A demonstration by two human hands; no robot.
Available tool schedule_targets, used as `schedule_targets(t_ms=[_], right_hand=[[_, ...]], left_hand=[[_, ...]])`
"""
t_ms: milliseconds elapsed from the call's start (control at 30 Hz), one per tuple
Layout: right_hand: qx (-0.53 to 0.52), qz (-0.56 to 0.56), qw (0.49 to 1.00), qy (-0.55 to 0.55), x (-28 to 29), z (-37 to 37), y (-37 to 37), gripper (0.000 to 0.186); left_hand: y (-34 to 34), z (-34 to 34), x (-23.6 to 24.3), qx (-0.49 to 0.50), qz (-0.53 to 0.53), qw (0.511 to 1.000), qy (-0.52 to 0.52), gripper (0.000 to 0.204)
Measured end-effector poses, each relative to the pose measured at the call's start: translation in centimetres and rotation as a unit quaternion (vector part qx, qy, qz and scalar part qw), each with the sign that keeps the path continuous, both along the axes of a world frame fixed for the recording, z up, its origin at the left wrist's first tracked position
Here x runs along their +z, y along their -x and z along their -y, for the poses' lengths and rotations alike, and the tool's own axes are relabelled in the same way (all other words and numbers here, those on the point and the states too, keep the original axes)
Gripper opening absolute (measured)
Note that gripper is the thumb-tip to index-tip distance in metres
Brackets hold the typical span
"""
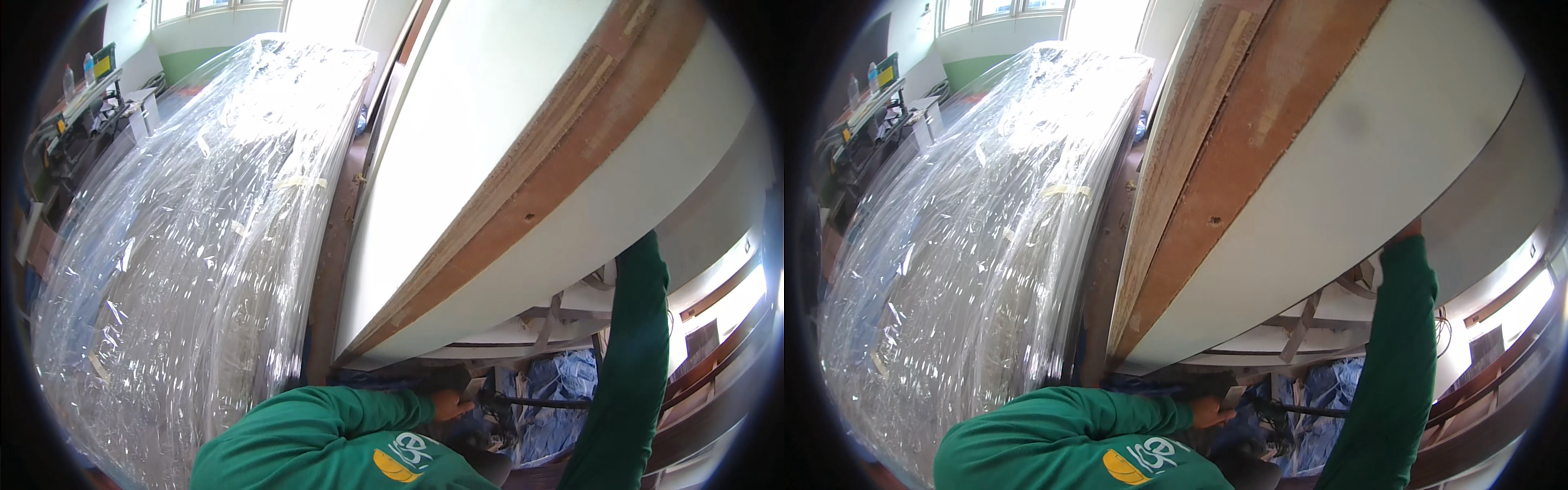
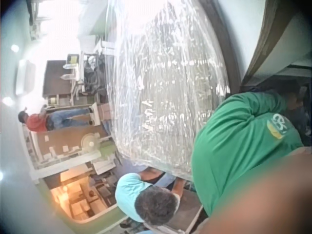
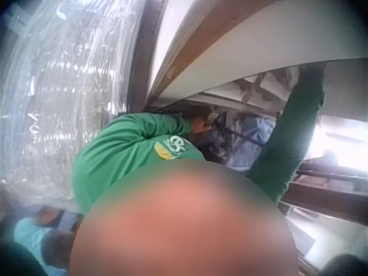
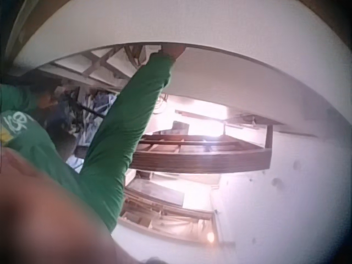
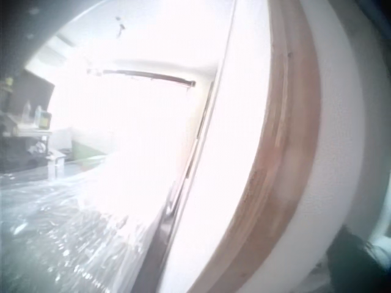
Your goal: The person applies edge banding to the edges of a wooden cabinet using a small ironing tool and a scraper. They press the banding onto the edge, smooth it with the tool, and trim excess material.
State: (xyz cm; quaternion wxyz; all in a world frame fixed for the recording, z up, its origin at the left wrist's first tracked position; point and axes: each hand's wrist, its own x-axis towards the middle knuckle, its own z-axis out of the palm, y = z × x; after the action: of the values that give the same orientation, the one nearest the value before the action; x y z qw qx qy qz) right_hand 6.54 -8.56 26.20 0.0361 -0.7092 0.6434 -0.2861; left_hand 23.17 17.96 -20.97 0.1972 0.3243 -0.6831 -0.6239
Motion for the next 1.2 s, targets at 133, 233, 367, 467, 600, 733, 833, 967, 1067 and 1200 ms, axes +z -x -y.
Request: schedule_targets(t_ms=[133,233,367,467,600,733,833,967,1067,1200], right_hand=[[0.020,0.294,0.955,-0.003,0.0,-9.3,0.7,0.025],[0.075,0.446,0.892,0.012,-2.8,-18.9,1.1,0.019],[0.013,0.577,0.815,0.051,-9.3,-29.9,2.4,0.018],[0.042,0.630,0.776,-0.015,-14.7,-36.8,3.8,0.025],[-0.071,0.699,0.711,-0.019,-19.8,-42.6,4.9,0.027],[-0.099,0.723,0.680,-0.074,-19.7,-46.1,5.5,0.027],[-0.018,0.686,0.726,-0.052,-19.5,-46.7,5.2,0.019],[-0.108,0.668,0.736,-0.024,-19.1,-46.3,4.8,0.020],[-0.115,0.668,0.731,-0.084,-19.4,-45.8,3.9,0.022],[-0.101,0.578,0.805,-0.085,-21.0,-43.9,3.5,0.024]], left_hand=[[-0.4,0.1,0.1,-0.028,0.036,0.997,0.055,0.052],[-0.1,0.0,-0.2,-0.018,0.008,0.999,0.040,0.053],[0.7,-0.6,-0.5,-0.010,0.009,0.999,0.034,0.053],[1.5,-1.3,-0.3,0.009,-0.012,1.000,-0.007,0.054],[2.6,-2.4,0.5,0.006,0.063,0.997,0.044,0.058],[5.5,-4.5,1.4,0.024,0.198,0.975,0.096,0.063],[7.8,-6.9,0.5,-0.005,0.002,0.999,-0.050,0.051],[9.2,-8.4,-2.3,-0.096,0.062,0.973,-0.201,0.034],[9.0,-8.3,-4.1,-0.141,0.014,0.986,-0.089,0.032],[9.0,-7.3,-4.5,-0.073,-0.073,0.955,-0.280,0.032]])
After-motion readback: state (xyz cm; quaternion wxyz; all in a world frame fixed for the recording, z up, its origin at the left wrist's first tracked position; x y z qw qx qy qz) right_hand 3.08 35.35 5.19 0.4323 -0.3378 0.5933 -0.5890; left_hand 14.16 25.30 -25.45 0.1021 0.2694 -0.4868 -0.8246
